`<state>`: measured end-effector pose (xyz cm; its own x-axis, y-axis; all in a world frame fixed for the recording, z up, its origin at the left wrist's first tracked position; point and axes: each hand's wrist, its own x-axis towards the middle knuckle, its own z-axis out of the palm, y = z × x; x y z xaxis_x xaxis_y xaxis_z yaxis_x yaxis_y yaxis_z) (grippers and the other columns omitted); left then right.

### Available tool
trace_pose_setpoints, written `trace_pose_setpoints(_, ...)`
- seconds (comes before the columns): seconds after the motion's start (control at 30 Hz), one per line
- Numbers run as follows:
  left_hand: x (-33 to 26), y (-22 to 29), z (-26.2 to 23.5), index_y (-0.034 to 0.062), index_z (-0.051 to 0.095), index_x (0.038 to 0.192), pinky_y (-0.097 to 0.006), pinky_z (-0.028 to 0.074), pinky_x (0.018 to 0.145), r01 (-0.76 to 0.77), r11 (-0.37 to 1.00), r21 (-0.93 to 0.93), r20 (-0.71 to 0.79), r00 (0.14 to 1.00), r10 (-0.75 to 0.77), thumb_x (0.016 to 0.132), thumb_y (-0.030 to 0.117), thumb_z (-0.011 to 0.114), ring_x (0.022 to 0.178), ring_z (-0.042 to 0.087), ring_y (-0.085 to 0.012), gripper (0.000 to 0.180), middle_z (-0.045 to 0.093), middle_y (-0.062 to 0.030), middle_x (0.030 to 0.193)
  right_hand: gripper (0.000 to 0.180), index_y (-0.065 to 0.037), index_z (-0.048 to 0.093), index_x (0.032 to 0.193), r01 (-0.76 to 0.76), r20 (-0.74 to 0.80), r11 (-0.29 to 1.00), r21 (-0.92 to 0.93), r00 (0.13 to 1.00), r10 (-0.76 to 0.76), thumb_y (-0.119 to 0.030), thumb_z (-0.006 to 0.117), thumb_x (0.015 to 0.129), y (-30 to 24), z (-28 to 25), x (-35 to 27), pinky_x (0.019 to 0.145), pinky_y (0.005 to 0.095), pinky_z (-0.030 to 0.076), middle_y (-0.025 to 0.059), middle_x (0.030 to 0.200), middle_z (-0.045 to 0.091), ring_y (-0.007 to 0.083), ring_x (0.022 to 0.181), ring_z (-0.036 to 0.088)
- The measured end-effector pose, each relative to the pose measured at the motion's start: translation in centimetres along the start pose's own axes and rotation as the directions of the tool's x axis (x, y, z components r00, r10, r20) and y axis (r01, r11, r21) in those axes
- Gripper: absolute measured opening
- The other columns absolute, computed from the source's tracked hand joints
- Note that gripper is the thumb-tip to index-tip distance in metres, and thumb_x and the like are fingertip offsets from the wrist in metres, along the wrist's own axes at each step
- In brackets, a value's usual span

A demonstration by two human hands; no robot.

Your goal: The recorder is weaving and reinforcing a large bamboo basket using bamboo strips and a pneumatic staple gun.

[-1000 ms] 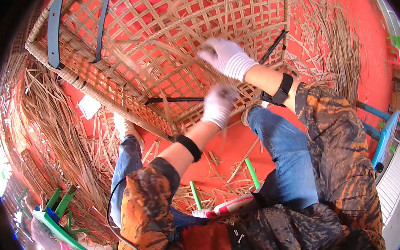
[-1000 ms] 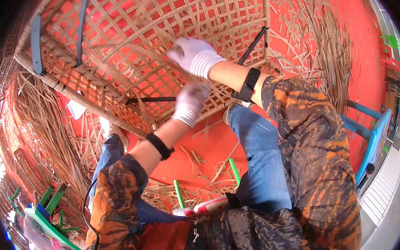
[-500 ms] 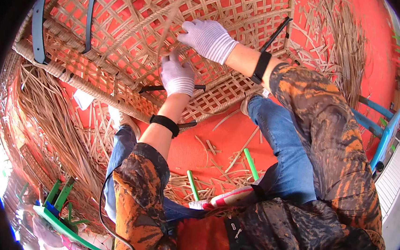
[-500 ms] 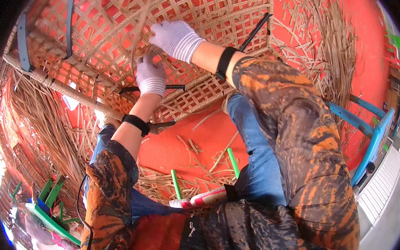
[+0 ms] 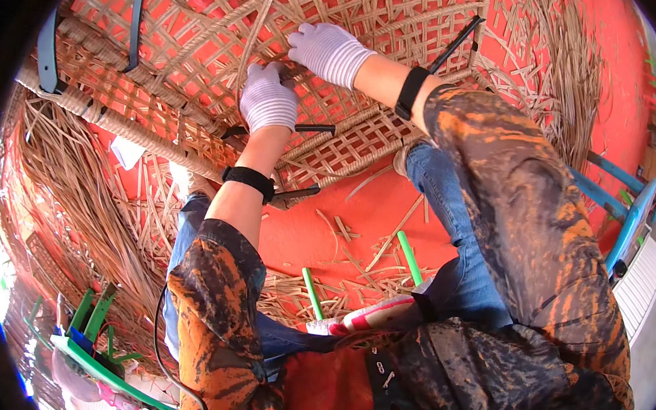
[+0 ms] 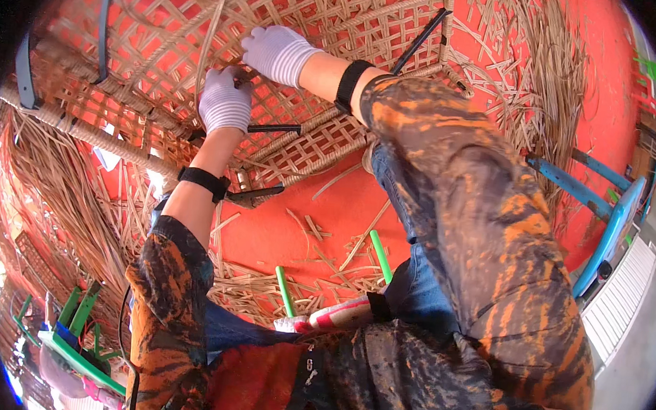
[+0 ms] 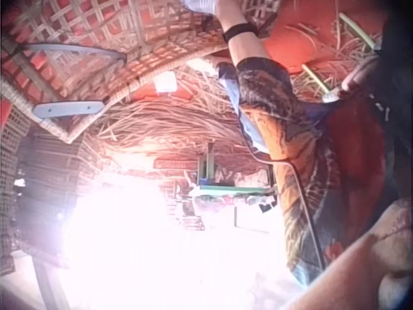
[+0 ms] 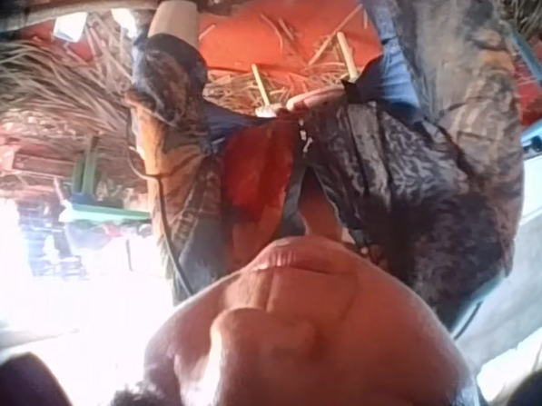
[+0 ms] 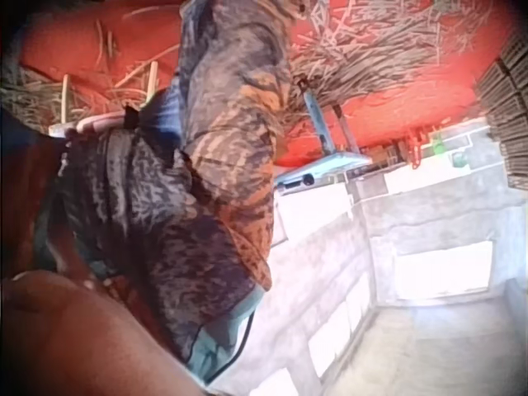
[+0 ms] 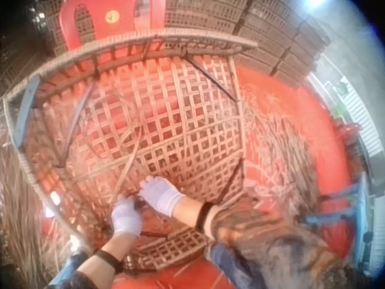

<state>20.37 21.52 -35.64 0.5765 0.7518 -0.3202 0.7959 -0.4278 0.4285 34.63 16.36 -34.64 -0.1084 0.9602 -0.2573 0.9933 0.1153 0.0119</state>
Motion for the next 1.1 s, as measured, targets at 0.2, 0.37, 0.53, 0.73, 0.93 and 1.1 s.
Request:
trace_pose_setpoints(0.2, -0.4, 0.0, 0.7, 0.0107, 0.070, 0.103, -0.044, 0.054, 0.079, 0.001, 0.999, -0.036, -0.069, 0.998, -0.003, 0.083, 0.019, 0.069, 0.090, 0.065, -0.0361, 0.022, 0.062, -0.0160, 0.104, 0.032, -0.006, 0.065, 0.114, -0.135, 0.120, 0.986, 0.094, 0.985, 0.124, -0.018, 0.067, 0.085, -1.2, -0.7, -0.4, 0.093, 0.0417, 0.052, 0.0093, 0.113, 0.064, 0.0279, 0.108, 0.062)
trace_pose_setpoints(0.37, -1.0, -1.4, 0.1, 0.0107, 0.070, 0.100, -0.045, 0.054, 0.078, -0.018, 1.000, -0.002, -0.118, 0.993, 0.018, 0.082, 0.020, 0.069, 0.088, 0.066, -0.0362, 0.020, 0.063, -0.0158, 0.104, 0.043, -0.009, 0.060, 0.118, -0.051, 0.049, 0.993, 0.109, 0.998, 0.046, -0.027, 0.072, 0.081, -3.2, 0.1, -1.0, 0.098, 0.0410, 0.045, 0.0091, 0.107, 0.068, 0.0276, 0.106, 0.062)
trace_pose_setpoints(0.53, -2.6, 0.9, 2.3, 0.0123, 0.066, 0.106, -0.046, 0.054, 0.078, 0.046, 0.993, -0.106, -0.143, 0.988, -0.061, 0.082, 0.021, 0.069, 0.088, 0.066, -0.0368, 0.025, 0.064, -0.0146, 0.103, 0.041, -0.010, 0.058, 0.120, -0.150, 0.159, 0.963, 0.225, 0.981, 0.115, -0.023, 0.071, 0.083, -1.4, 1.4, -1.7, 0.100, 0.0402, 0.042, 0.0110, 0.108, 0.068, 0.0271, 0.106, 0.062)
trace_pose_setpoints(0.73, -1.6, -0.6, 7.0, 0.0082, 0.064, 0.105, -0.030, 0.047, 0.064, 0.654, -0.060, -0.754, 0.615, 0.671, -0.414, 0.090, 0.015, 0.067, 0.076, 0.062, -0.0136, 0.017, 0.065, -0.0040, 0.088, 0.050, -0.011, 0.053, 0.128, -0.186, 0.215, 0.943, 0.275, 0.968, 0.128, -0.022, 0.071, 0.083, -2.3, 0.9, -0.7, 0.097, 0.0427, 0.046, 0.0129, 0.114, 0.066, 0.0318, 0.110, 0.061)
trace_pose_setpoints(0.93, -1.4, 0.6, 7.4, 0.0042, 0.063, 0.102, -0.028, 0.051, 0.062, 0.497, -0.436, -0.750, 0.644, 0.699, -0.311, 0.094, 0.006, 0.059, 0.076, 0.061, -0.0160, 0.009, 0.066, -0.0054, 0.090, 0.053, -0.015, 0.050, 0.134, -0.164, 0.139, 0.914, 0.370, 0.983, 0.120, -0.023, 0.069, 0.084, -0.7, 1.9, -3.2, 0.098, 0.0438, 0.047, 0.0139, 0.129, 0.055, 0.0346, 0.112, 0.060)
trace_pose_setpoints(1.1, -4.7, -1.1, 9.2, 0.0071, 0.063, 0.091, -0.034, 0.052, 0.061, 0.816, 0.356, -0.455, 0.747, 0.568, -0.346, 0.095, 0.017, 0.052, 0.070, 0.064, -0.0185, 0.015, 0.064, -0.0080, 0.077, 0.038, -0.016, 0.055, 0.127, -0.010, -0.248, 0.973, 0.230, 0.966, 0.069, -0.026, 0.061, 0.090, 0.2, 1.2, -6.2, 0.094, 0.0454, 0.048, 0.0117, 0.119, 0.059, 0.0337, 0.107, 0.061)
